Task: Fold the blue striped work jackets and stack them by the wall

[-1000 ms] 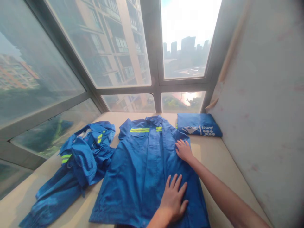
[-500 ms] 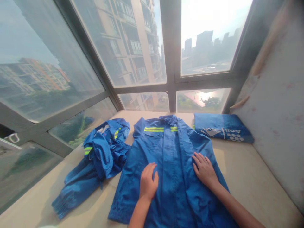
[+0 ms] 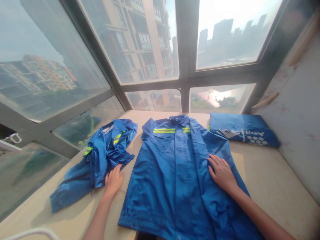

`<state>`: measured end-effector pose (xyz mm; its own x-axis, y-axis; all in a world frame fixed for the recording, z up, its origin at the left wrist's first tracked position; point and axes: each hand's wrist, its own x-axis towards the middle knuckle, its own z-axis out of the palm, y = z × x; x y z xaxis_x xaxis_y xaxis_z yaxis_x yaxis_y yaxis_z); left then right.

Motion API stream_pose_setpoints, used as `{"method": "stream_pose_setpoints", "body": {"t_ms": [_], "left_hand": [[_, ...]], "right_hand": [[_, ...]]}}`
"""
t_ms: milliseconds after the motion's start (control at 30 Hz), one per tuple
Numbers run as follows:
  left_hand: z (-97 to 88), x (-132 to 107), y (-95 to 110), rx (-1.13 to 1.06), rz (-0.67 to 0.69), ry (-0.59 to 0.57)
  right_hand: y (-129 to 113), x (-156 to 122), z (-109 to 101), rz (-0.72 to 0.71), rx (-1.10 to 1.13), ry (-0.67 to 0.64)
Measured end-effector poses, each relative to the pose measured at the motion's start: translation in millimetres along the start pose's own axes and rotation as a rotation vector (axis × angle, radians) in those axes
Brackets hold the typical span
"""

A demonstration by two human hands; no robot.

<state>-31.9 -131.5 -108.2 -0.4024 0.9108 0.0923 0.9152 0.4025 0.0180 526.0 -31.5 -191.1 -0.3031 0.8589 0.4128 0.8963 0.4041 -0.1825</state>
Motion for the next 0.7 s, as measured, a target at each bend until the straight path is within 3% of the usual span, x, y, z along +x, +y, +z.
{"method": "stream_pose_setpoints", "body": {"t_ms": [100,200,300,400,467,600,700], "left_hand": [[-9.8,-16.0,2.9,0.066,-0.052,0.052],[-17.2,-28.7,30.7,0.08,-0.074,0.141],[-19.4,-17.8,66.9,-0.266,-0.064,0.096],[-19.4,23.1,89.7,-0.705,-0.184,-0.09],[-18.9,59.5,96.8,-0.841,-0.254,-0.184],[-14.7,126.6,113.2,-1.098,-0.264,-0.369],[-7.7,164.1,133.2,-1.276,-0.241,-0.458]], "right_hand": [[4.7,4.6,0.8,-0.015,0.005,-0.003],[7.8,8.9,2.5,-0.028,0.008,-0.007],[11.0,10.0,3.8,-0.049,0.001,-0.007],[16.8,6.1,2.9,-0.074,-0.013,-0.012],[21.8,1.7,0.6,-0.093,-0.023,-0.021],[28.2,-4.8,-5.8,-0.121,-0.029,-0.038],[28.1,-5.1,-9.4,-0.113,-0.02,-0.045]]}}
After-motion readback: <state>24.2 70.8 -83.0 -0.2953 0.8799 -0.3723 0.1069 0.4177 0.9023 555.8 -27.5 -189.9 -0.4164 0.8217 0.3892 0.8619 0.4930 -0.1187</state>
